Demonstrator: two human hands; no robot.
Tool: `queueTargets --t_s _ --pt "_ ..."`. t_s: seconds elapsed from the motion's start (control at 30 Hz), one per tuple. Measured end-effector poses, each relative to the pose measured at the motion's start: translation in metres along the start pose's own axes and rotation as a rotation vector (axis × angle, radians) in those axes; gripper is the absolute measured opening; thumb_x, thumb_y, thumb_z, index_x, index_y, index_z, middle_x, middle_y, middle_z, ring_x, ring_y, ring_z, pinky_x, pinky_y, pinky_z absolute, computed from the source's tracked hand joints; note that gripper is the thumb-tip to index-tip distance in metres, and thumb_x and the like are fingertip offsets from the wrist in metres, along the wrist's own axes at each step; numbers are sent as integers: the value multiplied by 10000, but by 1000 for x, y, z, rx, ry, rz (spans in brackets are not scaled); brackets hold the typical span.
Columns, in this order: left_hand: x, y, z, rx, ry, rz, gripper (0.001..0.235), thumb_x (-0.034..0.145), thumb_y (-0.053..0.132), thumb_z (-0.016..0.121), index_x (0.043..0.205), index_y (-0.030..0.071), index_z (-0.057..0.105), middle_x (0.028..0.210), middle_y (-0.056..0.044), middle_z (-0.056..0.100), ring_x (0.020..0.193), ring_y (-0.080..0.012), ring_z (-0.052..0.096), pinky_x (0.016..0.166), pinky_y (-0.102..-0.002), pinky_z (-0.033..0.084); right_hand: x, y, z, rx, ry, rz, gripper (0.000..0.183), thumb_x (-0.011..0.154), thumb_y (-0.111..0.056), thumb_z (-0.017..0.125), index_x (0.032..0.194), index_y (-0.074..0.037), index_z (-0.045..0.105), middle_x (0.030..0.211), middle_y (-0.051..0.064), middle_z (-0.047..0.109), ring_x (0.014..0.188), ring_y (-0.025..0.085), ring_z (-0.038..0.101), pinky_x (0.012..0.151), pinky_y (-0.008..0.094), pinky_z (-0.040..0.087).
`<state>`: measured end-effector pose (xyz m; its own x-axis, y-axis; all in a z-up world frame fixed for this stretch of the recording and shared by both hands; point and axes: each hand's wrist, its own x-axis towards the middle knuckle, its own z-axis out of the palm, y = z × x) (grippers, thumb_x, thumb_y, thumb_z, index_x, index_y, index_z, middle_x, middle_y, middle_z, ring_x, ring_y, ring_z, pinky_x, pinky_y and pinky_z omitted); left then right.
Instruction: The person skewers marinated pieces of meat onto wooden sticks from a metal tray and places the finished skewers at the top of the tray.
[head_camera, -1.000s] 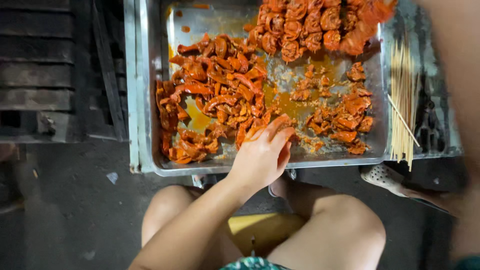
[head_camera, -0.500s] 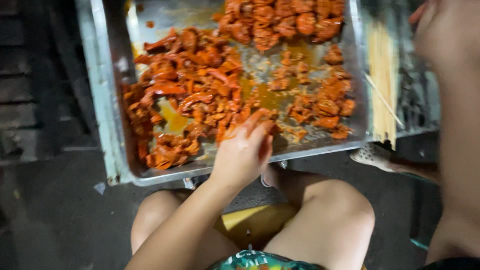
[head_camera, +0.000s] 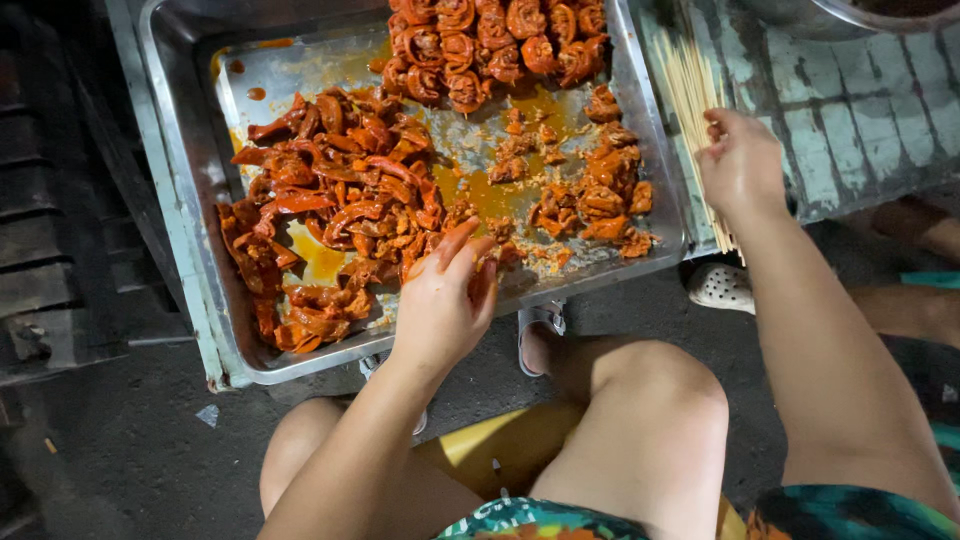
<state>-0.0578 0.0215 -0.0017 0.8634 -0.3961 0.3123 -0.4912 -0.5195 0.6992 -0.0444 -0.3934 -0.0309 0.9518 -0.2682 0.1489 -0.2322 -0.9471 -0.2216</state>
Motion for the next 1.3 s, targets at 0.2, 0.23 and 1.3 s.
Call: queueTargets --t_s 0.2,0.23,1.3 --pt "-2 -4 1 -16 -16 -4 309 888 134 727 1181 61 663 1352 -162 646 1054 -358 689 898 -451 553 -15 10 -26 301 -16 220 533 919 -36 748 1434 -49 612 1239 117 709 919 163 723 801 309 575" --pt "-3 -5 1 -20 -13 -5 309 893 136 726 1186 61 661 1356 -159 645 1059 -359 688 902 -451 554 -18 9 -31 295 -23 229 542 923 -38 748 1445 -42 602 1248 119 706 919 155 719 797 309 568" --pt "64 -87 -73 505 -385 -274 275 842 87 653 1106 112 725 1072 -225 654 946 -429 656 770 -541 535 -96 -145 -53 1605 -538 259 587 913 9 547 1497 -26 509 921 36 593 708 70 438 605 213 354"
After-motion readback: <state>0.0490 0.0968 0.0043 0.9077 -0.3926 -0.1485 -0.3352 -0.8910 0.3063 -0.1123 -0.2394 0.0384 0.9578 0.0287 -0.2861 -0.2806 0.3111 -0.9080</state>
